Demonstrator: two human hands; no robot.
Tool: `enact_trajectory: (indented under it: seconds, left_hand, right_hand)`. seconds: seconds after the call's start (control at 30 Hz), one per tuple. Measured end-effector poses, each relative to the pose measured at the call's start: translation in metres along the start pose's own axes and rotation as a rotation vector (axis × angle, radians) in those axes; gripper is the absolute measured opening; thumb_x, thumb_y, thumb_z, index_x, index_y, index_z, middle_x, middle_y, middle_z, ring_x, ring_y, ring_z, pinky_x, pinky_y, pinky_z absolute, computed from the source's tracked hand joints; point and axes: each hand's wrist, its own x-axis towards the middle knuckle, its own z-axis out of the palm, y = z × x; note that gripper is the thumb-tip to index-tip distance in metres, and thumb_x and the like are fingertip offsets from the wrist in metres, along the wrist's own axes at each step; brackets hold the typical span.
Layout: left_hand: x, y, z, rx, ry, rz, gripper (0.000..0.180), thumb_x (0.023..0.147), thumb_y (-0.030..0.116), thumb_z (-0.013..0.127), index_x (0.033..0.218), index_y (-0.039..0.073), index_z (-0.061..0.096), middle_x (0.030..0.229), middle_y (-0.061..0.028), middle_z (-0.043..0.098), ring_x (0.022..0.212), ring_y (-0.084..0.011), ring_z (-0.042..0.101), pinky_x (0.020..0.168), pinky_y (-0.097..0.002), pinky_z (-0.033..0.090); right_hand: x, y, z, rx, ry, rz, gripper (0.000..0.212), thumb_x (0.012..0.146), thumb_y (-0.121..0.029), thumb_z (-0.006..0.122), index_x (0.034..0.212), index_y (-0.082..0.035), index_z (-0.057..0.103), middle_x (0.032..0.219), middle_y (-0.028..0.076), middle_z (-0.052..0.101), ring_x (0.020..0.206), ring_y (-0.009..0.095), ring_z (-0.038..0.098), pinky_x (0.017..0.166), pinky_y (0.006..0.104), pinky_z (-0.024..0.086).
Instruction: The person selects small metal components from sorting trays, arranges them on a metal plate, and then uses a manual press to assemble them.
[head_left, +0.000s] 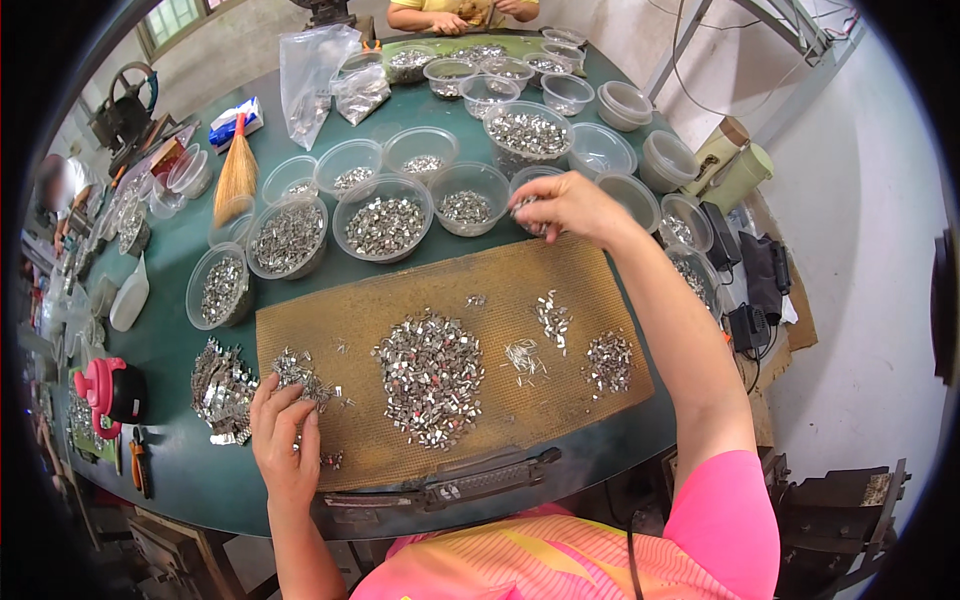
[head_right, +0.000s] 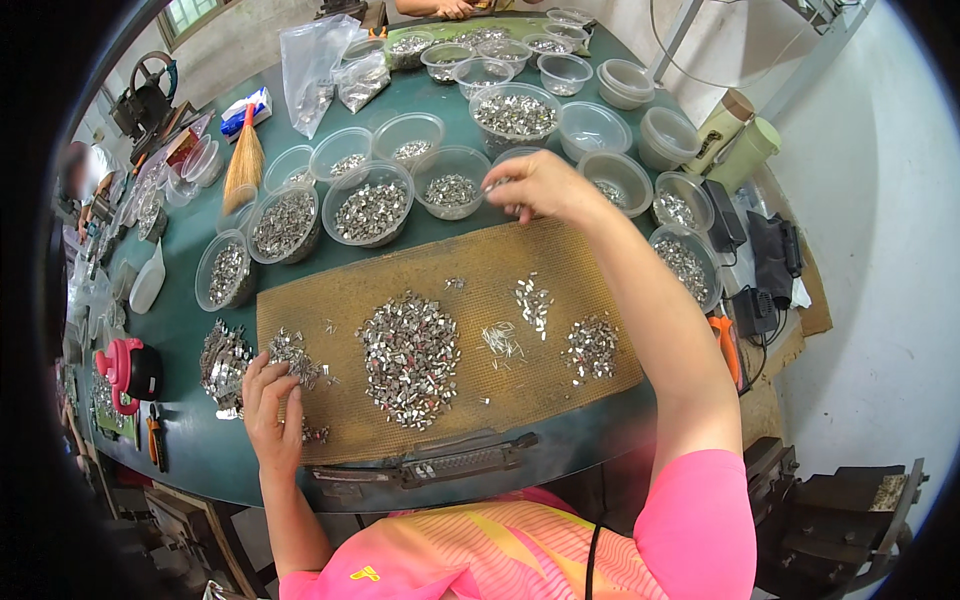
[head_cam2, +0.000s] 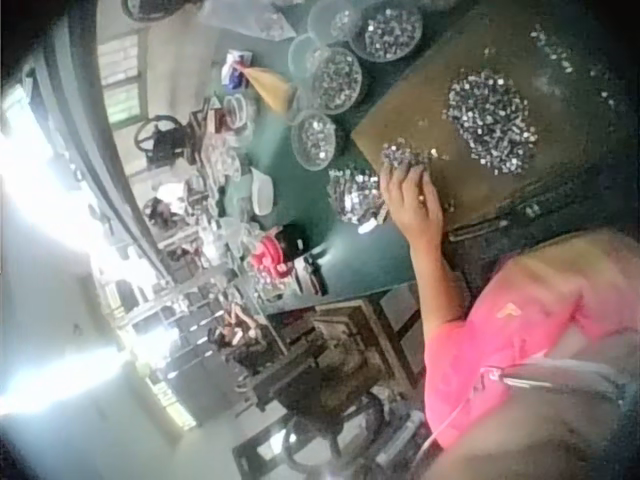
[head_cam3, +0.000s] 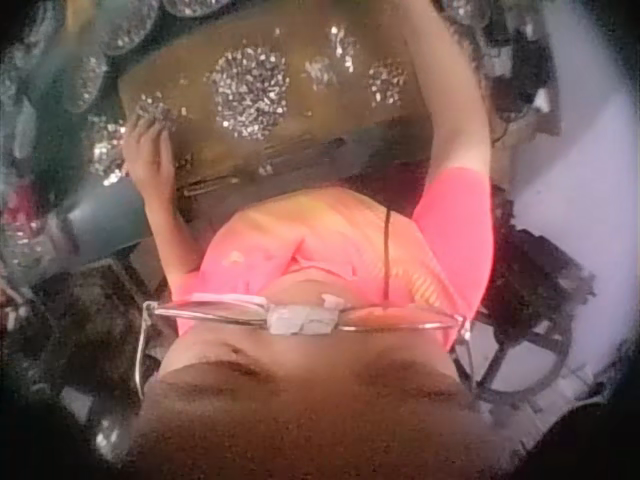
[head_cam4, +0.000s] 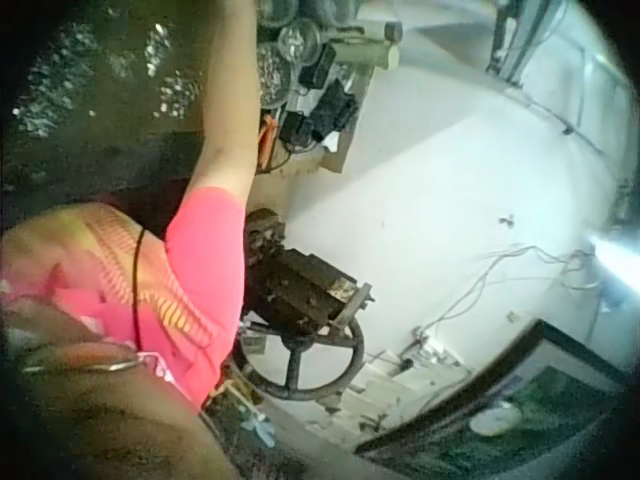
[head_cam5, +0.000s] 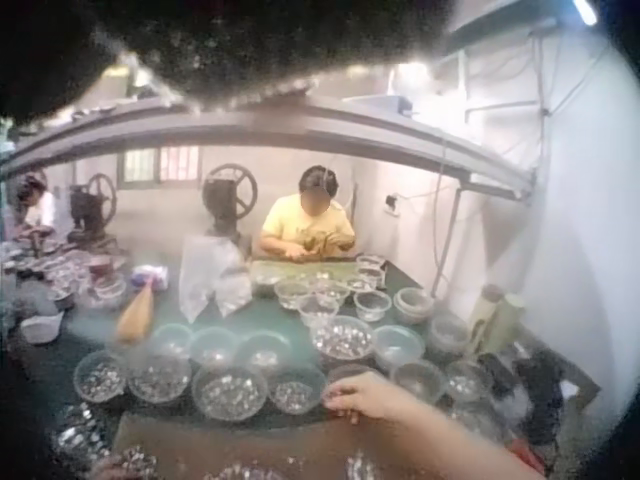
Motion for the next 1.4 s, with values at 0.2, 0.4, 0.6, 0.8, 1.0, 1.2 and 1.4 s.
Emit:
enact_trajectory:
  seconds: [0.2, 0.4, 0.6, 0.8, 1.0, 1.2, 1.4]
  left_hand:
    - [-0.001, 0.003, 0.003, -0.025, -0.035, -0.004, 0.019, 0.083, -0.006, 0.07, 0.101, 0.002, 0.069, 0.113, -0.0145, 0.069, 0.126, -0.0415, 0.058, 0.106, -0.0511, 0.045]
    - [-0.006, 0.001, 0.006, -0.039, -0.064, -0.003, 0.019, 0.082, -0.006, 0.071, 0.099, 0.002, 0.069, 0.111, -0.0131, 0.07, 0.125, -0.0411, 0.06, 0.104, -0.0505, 0.047]
    - [-0.002, 0.006, 0.008, -0.066, -0.076, -0.004, 0.018, 0.082, -0.005, 0.072, 0.098, 0.002, 0.069, 0.11, -0.0129, 0.07, 0.123, -0.0409, 0.06, 0.103, -0.0498, 0.048]
    - [-0.002, 0.006, 0.014, -0.083, -0.089, -0.01, 0.017, 0.083, -0.005, 0.071, 0.098, 0.002, 0.069, 0.109, -0.0126, 0.07, 0.123, -0.0402, 0.06, 0.104, -0.0489, 0.047]
    - [-0.01, 0.002, 0.013, -0.067, -0.109, -0.038, 0.016, 0.083, -0.006, 0.069, 0.097, 0.002, 0.068, 0.109, -0.013, 0.07, 0.123, -0.0403, 0.059, 0.104, -0.0491, 0.047]
    - [-0.006, 0.007, 0.017, -0.113, -0.153, -0.04, 0.014, 0.086, -0.005, 0.066, 0.098, 0.002, 0.066, 0.109, -0.0124, 0.07, 0.124, -0.0385, 0.059, 0.106, -0.0481, 0.044]
    - [-0.002, 0.013, 0.018, -0.091, -0.153, -0.01, 0.017, 0.084, -0.005, 0.07, 0.098, 0.002, 0.067, 0.109, -0.0122, 0.07, 0.122, -0.0405, 0.06, 0.103, -0.0488, 0.047]
  right_hand:
    - [-0.019, 0.013, 0.064, -0.411, -0.143, -0.105, 0.021, 0.092, -0.015, 0.074, 0.111, -0.007, 0.076, 0.087, 0.008, 0.074, 0.079, 0.019, 0.071, 0.069, 0.0334, 0.058]
    - [-0.042, 0.018, 0.09, -0.851, -0.016, -0.406, 0.022, 0.09, -0.019, 0.074, 0.109, -0.01, 0.076, 0.119, 0.009, 0.072, 0.103, 0.035, 0.07, 0.084, 0.0461, 0.057]
    - [-0.054, 0.011, 0.075, -0.831, 0.057, -0.46, 0.02, 0.092, -0.019, 0.071, 0.11, -0.011, 0.075, 0.108, 0.008, 0.074, 0.098, 0.032, 0.071, 0.082, 0.044, 0.057]
    - [-0.067, 0.008, 0.055, -0.727, 0.251, -0.44, 0.016, 0.095, -0.018, 0.069, 0.107, -0.01, 0.074, 0.103, 0.009, 0.075, 0.094, 0.032, 0.072, 0.08, 0.0429, 0.057]
    - [-0.073, 0.022, -0.009, -0.616, 0.58, -0.411, 0.013, 0.093, -0.016, 0.068, 0.104, -0.009, 0.073, 0.103, 0.011, 0.075, 0.092, 0.034, 0.072, 0.079, 0.0442, 0.057]
    - [-0.06, 0.053, -0.082, -0.75, 0.418, 0.003, 0.023, 0.09, -0.013, 0.069, 0.112, -0.007, 0.072, 0.113, 0.014, 0.074, 0.106, 0.035, 0.069, 0.089, 0.0441, 0.055]
    - [-0.047, 0.078, -0.094, -1.104, 0.776, -0.239, 0.03, 0.087, -0.025, 0.077, 0.112, -0.009, 0.072, 0.109, 0.011, 0.073, 0.102, 0.032, 0.069, 0.089, 0.0432, 0.057]
